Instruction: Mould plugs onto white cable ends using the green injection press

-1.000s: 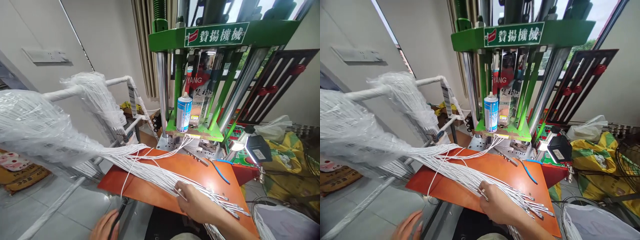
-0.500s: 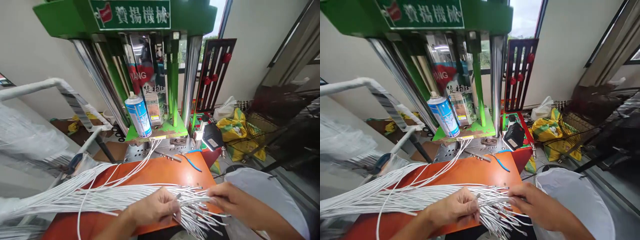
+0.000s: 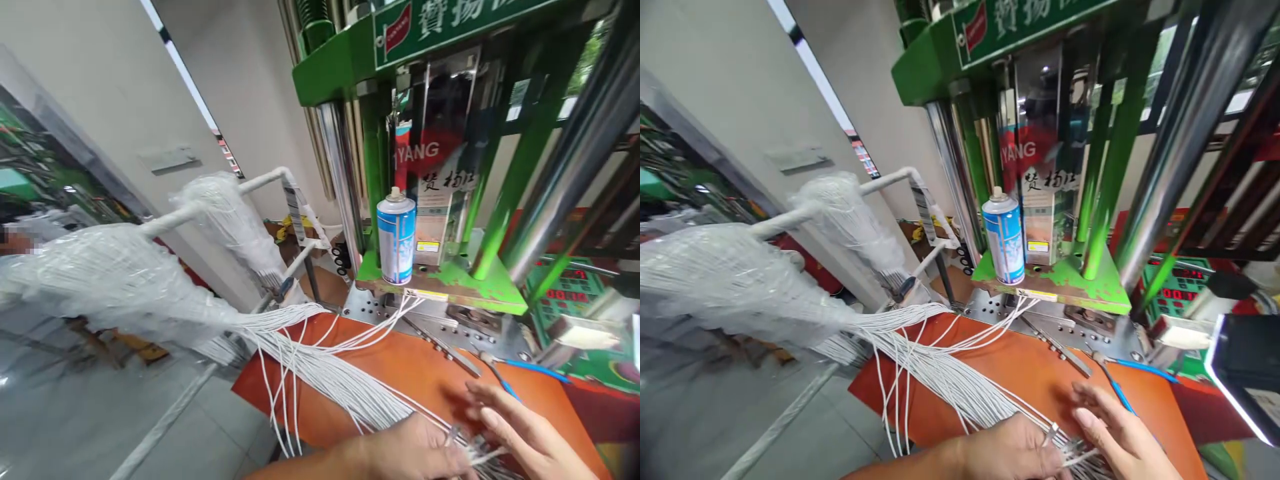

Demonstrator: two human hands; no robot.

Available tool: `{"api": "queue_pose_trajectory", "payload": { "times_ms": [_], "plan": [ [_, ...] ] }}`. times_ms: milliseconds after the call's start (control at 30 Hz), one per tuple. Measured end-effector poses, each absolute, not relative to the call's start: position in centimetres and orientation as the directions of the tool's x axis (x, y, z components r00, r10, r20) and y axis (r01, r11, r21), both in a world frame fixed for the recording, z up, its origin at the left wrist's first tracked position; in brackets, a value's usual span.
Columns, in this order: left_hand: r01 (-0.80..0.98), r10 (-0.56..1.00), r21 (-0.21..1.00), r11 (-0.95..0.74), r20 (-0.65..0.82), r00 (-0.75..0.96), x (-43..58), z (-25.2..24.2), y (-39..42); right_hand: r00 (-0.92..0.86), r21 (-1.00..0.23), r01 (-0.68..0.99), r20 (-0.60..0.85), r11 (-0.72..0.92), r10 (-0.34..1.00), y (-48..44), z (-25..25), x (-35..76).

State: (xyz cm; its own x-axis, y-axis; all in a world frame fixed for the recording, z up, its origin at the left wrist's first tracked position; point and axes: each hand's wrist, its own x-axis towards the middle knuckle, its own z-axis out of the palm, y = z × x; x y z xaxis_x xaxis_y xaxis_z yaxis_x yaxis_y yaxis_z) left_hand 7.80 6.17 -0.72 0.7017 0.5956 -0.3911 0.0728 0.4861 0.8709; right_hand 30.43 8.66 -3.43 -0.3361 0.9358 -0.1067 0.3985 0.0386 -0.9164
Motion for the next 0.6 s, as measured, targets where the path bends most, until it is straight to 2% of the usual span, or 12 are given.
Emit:
{"api": "queue_pose_trajectory", "payload": {
  "times_ms": [100,167,233,300,367,400,467,600],
  "plan": [
    [0.061,0.653,0.841,0.537,-0.460,0.601,8.8,-1.2,8.5,-0.318,-0.926,0.367,-0.036,0.088,0.948,10.2,-5.8,29.5],
    [0.010,0.690,0.843,0.538,-0.447,0.569,9.2,-1.7,10.6,-0.242,-0.873,0.450,0.085,0.189,0.967,11.2,-7.1,29.1],
    [-0.047,0.739,0.869,0.492,-0.389,0.549,9.0,-1.9,12.6,-0.089,-0.715,0.633,0.313,0.297,0.945,12.2,-7.7,28.9],
    [-0.065,0.807,0.901,0.429,-0.350,0.475,8.5,-2.1,14.1,-0.048,-0.481,0.819,0.488,0.314,0.872,12.7,-7.6,28.6],
    [-0.019,0.842,0.913,0.407,-0.367,0.395,7.9,-2.7,14.9,-0.110,-0.324,0.901,0.472,0.288,0.875,12.6,-7.3,28.1],
    [-0.008,0.841,0.912,0.410,-0.374,0.391,7.6,-3.2,15.2,-0.138,-0.291,0.915,0.427,0.280,0.894,12.4,-7.1,27.7],
    [0.064,0.833,0.913,0.403,-0.395,0.388,7.2,-4.3,15.4,-0.157,-0.308,0.912,0.346,0.270,0.925,12.0,-6.8,27.1],
    [0.251,0.838,0.914,0.320,-0.396,0.375,6.9,-5.8,14.7,-0.112,-0.513,0.824,0.271,0.242,0.956,11.1,-6.4,26.7]
  ]
}}
